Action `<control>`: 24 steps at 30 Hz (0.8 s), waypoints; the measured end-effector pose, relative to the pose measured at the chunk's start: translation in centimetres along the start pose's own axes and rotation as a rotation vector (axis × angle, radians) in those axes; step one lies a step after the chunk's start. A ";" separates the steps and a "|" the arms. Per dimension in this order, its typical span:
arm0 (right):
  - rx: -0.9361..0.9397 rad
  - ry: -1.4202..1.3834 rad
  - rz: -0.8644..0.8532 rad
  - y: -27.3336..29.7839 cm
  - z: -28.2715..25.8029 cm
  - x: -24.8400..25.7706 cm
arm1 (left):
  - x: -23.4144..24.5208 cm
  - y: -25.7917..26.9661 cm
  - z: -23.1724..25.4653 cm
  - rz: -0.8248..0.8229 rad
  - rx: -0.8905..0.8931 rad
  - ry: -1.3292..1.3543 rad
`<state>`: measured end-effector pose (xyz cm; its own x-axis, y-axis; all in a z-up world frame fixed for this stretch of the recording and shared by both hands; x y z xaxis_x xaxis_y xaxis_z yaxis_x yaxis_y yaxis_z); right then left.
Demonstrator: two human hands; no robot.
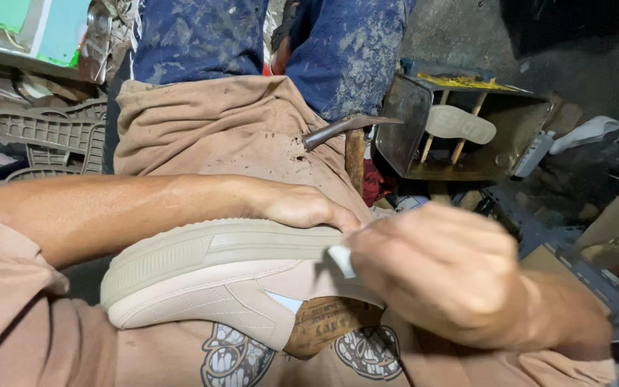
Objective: The person uses a hammer to tap the sole and heel of a beige shoe held on their lap. They then use a white plastic scraper to clean or smooth the shoe's surface. The workspace is cluttered with various shoe parts and tools.
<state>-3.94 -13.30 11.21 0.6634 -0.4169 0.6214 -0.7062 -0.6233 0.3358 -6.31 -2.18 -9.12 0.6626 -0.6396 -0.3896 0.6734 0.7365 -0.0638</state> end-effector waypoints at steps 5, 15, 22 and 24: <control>-0.294 0.173 0.373 4.2 10.5 2.1 | 1.6 3.9 5.4 0.142 0.161 0.562; -0.662 0.338 0.440 3.1 29.0 -6.3 | 2.8 6.5 5.3 0.222 -0.058 0.340; -0.282 0.041 0.987 -6.9 26.4 -4.7 | 3.1 7.0 6.2 0.132 -0.162 0.475; -0.222 0.048 1.132 -7.4 25.8 -5.5 | 3.0 7.1 6.2 0.139 -0.158 0.488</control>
<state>4.06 -23.42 -12.91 -0.3844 -0.6346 0.6704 -0.9217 0.2235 -0.3170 2.53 -0.28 -5.04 0.4876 -0.3842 -0.7840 0.5075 0.8554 -0.1037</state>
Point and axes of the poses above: each hand's wrist, its own y-axis away from the middle knuckle, its own x-axis out of the back of the hand, z = x × y, the point moved 3 cm from there along -y, towards the middle knuckle, and after that the axes turned 15 degrees about -z, right-handed, at the moved point
